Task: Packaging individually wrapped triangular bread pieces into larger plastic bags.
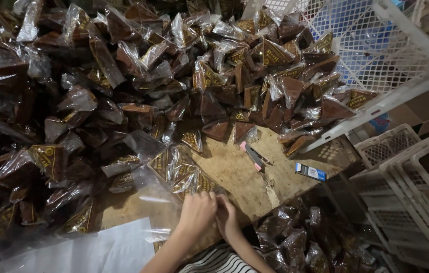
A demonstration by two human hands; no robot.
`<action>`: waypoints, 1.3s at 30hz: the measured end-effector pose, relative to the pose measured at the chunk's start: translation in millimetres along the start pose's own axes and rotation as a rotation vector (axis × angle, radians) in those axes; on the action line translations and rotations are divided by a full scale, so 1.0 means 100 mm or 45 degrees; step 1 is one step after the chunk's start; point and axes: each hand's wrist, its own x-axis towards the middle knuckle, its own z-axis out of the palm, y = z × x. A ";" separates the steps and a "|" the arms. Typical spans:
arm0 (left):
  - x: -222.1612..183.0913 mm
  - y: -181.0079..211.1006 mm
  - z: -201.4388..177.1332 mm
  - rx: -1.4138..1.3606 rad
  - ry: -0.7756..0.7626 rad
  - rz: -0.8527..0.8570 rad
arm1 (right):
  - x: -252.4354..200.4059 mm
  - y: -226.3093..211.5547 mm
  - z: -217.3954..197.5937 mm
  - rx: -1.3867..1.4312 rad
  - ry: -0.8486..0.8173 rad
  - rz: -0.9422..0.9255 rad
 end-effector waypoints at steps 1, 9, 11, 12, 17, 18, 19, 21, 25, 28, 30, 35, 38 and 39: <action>0.02 0.00 0.08 0.066 -0.090 0.005 | -0.05 0.02 -0.01 0.419 0.027 0.168; -0.59 0.82 -0.75 -0.025 -0.058 0.693 | -0.13 -0.24 -0.30 -2.775 1.162 -1.916; -0.62 0.93 -0.51 -0.230 0.180 0.706 | -0.39 -0.03 -0.69 -3.211 1.781 -2.646; -0.56 0.90 -0.52 -0.538 0.182 0.654 | -0.52 0.20 -0.99 -3.089 1.354 -2.164; -0.06 0.10 -0.87 -0.887 0.227 0.322 | 0.01 0.20 -1.17 -1.942 0.135 -0.558; 0.01 -0.08 -0.87 -0.603 0.024 0.049 | -0.09 -0.07 -0.96 -1.841 -0.149 -0.803; 0.11 -0.27 -0.87 -0.303 -0.161 -0.216 | -0.16 -0.37 -0.74 -1.717 -0.427 -1.046; 0.07 -0.47 -0.29 -0.091 0.310 -0.126 | -0.24 -0.86 -0.26 -1.965 -0.523 -0.522; -0.11 -0.70 -0.02 0.283 0.802 -0.151 | -0.20 -1.36 0.53 -2.252 -0.756 0.103; -0.27 -0.86 -0.14 0.112 0.720 -0.215 | -0.22 -1.31 0.81 -2.230 -0.865 0.079; -0.41 -0.92 -0.10 0.125 0.702 -0.270 | -0.21 -1.38 0.95 -2.221 -0.940 0.042; -0.52 -0.94 -0.04 0.124 0.699 -0.378 | -0.41 -2.30 0.69 -2.027 -1.151 0.399; -0.43 -0.92 0.00 0.215 0.778 -0.441 | -0.12 -2.67 0.15 -1.418 -0.946 -0.473; -0.44 -0.92 0.01 0.233 0.793 -0.431 | -0.02 -2.65 0.21 -1.032 -0.443 -0.549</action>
